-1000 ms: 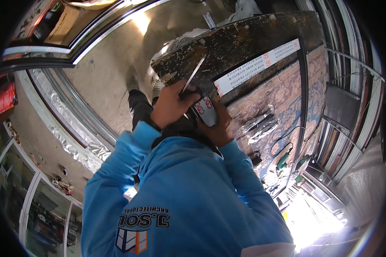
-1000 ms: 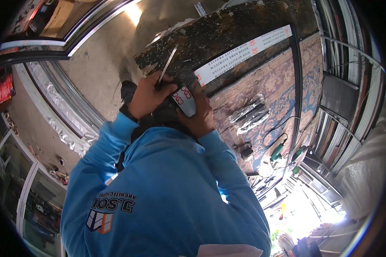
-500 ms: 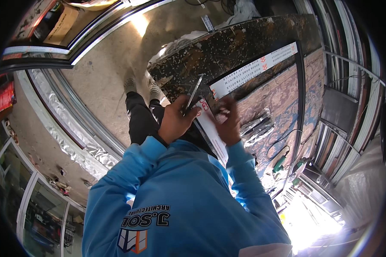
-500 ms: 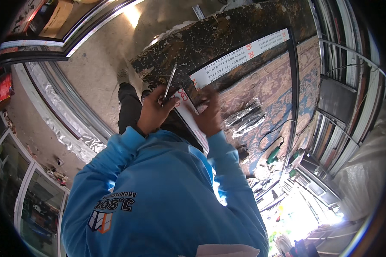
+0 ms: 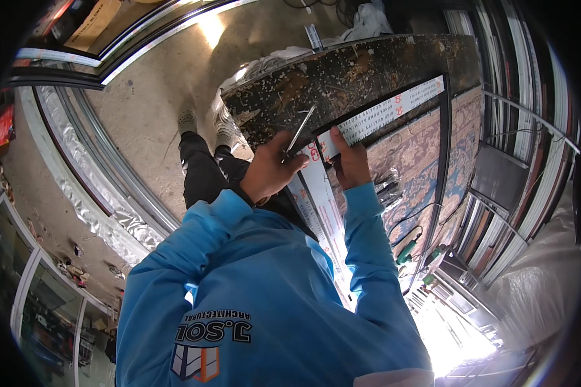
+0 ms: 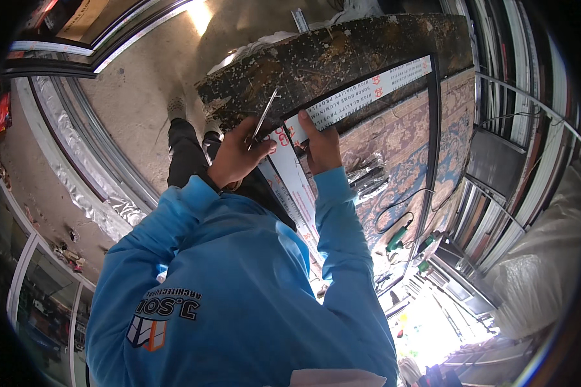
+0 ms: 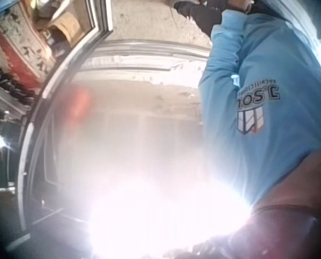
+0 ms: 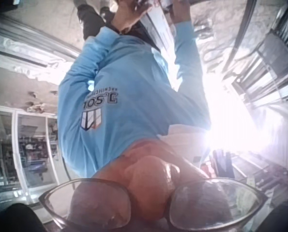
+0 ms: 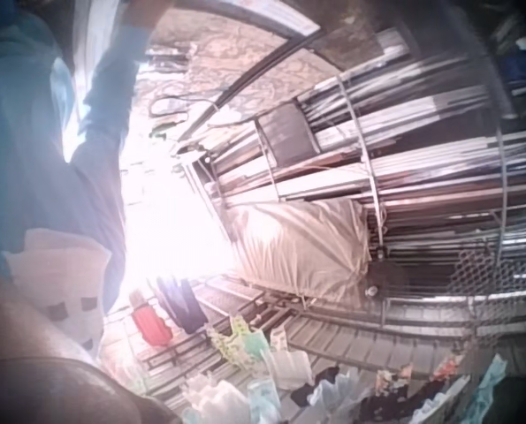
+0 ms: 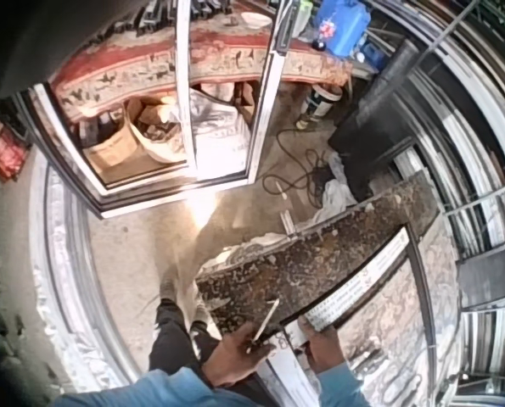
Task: The person is assembling aluminum window or door frames using a screwdriver and screws in a workshop environment.
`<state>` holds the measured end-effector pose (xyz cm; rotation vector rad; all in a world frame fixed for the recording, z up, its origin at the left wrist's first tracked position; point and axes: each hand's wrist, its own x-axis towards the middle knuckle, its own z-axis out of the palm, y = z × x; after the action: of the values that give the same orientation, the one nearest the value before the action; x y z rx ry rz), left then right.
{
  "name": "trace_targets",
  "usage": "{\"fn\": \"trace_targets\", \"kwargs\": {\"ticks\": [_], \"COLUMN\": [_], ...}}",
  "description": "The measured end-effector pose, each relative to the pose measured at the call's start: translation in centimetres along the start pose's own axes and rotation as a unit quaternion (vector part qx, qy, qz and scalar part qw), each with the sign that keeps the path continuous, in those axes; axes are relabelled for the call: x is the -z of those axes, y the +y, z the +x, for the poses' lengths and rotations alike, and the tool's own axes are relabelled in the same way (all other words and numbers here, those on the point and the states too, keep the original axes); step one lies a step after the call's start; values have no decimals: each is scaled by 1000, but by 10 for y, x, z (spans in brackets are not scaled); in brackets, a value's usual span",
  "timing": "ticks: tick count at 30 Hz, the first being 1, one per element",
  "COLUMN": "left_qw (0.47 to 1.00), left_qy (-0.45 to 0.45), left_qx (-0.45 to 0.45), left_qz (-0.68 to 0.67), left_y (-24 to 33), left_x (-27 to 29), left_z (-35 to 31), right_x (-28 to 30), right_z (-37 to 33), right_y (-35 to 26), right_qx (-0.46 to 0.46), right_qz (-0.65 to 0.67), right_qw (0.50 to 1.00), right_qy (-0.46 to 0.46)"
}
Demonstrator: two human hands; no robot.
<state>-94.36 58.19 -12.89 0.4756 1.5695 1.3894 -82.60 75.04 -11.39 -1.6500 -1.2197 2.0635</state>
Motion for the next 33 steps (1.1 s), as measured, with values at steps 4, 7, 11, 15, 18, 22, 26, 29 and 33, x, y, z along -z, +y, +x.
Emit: {"fn": "trace_targets", "kwargs": {"ticks": [4,7,11,15,18,22,26,29,33], "left_qw": [999,997,999,998,996,997,997,998,996], "left_qy": [-14,-10,-9,-18,-35,-48,-32,-29,-33], "left_qx": [12,44,42,42,64,47,42,6,38], "left_qz": [-32,-60,-27,-35,-53,-37,-48,-61,-72], "left_y": [7,4,10,9,13,14,11,7,2], "left_x": [-2,-6,-4,-2,0,-4,-5,-3,-7], "left_z": [-2,-1,0,1,1,2,4,3,4], "right_x": [8,2,2,-1,-3,-3,-5,-12,-7], "right_z": [4,-1,-2,1,-2,2,-2,-3,-4], "right_y": [8,12,14,13,15,15,21,22,21], "right_qx": [-38,8,37,48,30,59,92,84,57], "right_qz": [-46,-9,4,-3,16,5,-39,-18,-45], "right_qw": [998,1000,999,999,999,998,995,996,996], "right_qy": [1,20,16,-1,9,32,30,36,52]}}
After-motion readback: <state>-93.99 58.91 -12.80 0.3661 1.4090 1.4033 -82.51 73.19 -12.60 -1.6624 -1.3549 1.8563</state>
